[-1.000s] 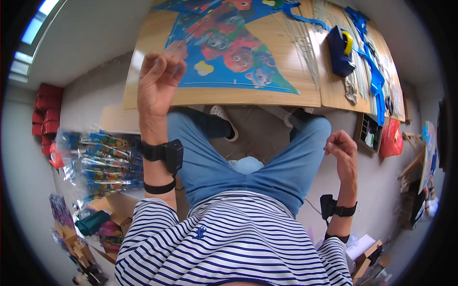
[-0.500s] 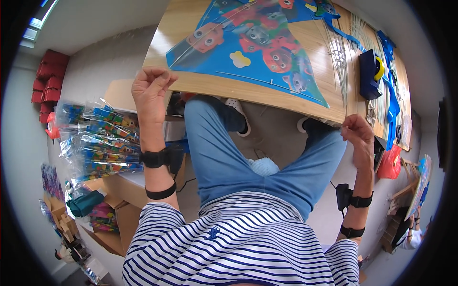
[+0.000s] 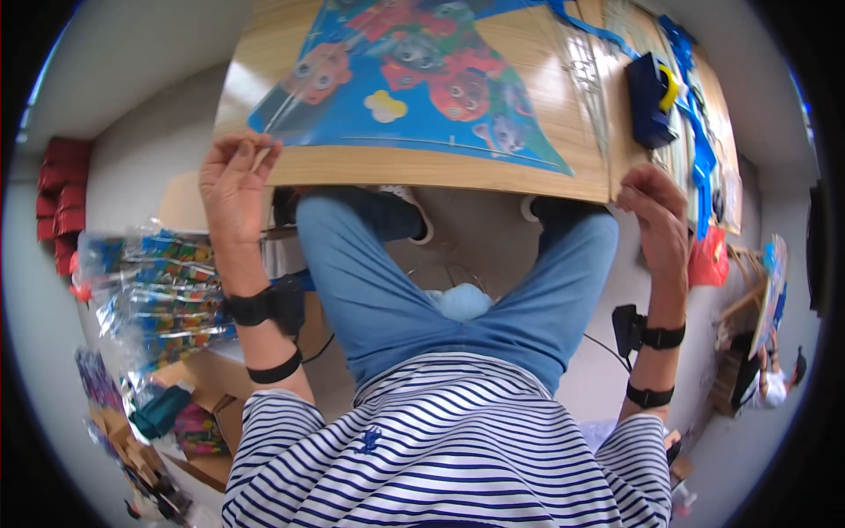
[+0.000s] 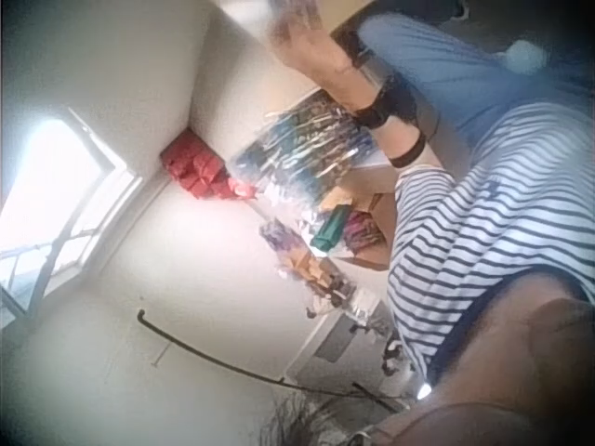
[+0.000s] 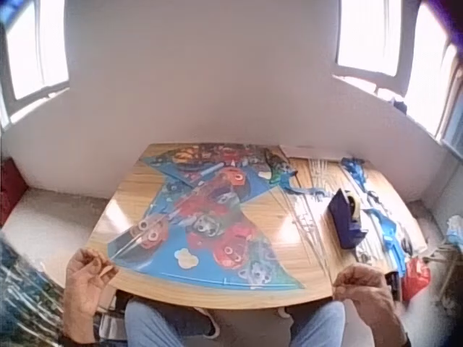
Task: The person is assembling a kite by attaching a plastic film with a printed design to a thin wooden or plastic frame using tape from a dispenser.
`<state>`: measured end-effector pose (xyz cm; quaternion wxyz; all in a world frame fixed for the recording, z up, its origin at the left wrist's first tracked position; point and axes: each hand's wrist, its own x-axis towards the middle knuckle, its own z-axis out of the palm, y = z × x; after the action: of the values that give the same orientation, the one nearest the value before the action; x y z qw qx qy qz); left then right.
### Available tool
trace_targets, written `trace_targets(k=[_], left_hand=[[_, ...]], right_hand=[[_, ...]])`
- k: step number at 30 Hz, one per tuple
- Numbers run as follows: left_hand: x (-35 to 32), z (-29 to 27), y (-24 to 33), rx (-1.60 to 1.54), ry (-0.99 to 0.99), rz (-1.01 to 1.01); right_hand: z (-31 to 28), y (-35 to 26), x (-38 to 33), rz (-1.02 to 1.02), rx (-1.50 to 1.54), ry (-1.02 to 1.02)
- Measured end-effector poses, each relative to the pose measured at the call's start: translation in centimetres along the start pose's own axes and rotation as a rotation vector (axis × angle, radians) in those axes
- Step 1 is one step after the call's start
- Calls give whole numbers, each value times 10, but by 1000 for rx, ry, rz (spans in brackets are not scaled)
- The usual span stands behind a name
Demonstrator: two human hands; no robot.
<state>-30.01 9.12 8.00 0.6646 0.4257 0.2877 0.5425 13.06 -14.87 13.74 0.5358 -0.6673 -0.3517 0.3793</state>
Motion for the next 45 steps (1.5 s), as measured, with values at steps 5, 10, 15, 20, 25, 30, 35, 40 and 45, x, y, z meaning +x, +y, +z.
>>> trace_targets(k=[5,10,15,20,25,30,35,40,45], left_hand=[[19,-1,-8,64,123,-9],[39,-11,-24,303,94,-45],[55,-16,-52,418,162,-80],[64,-26,-77,578,180,-98],[65,-39,-82,718,188,-82],[65,-20,-101,670,194,-89],[58,-11,-88,813,240,-143],[53,-6,-94,838,231,-150],[54,-7,-100,899,219,-133]], right_hand=[[7,1,14,45,95,-22],[5,28,38,105,-70,45],[7,57,64,224,-154,7],[8,73,79,307,-177,12],[16,88,89,309,-197,-10],[5,93,84,264,-225,50],[19,82,79,213,-229,61],[12,90,76,198,-220,83],[10,104,78,171,-193,80]])
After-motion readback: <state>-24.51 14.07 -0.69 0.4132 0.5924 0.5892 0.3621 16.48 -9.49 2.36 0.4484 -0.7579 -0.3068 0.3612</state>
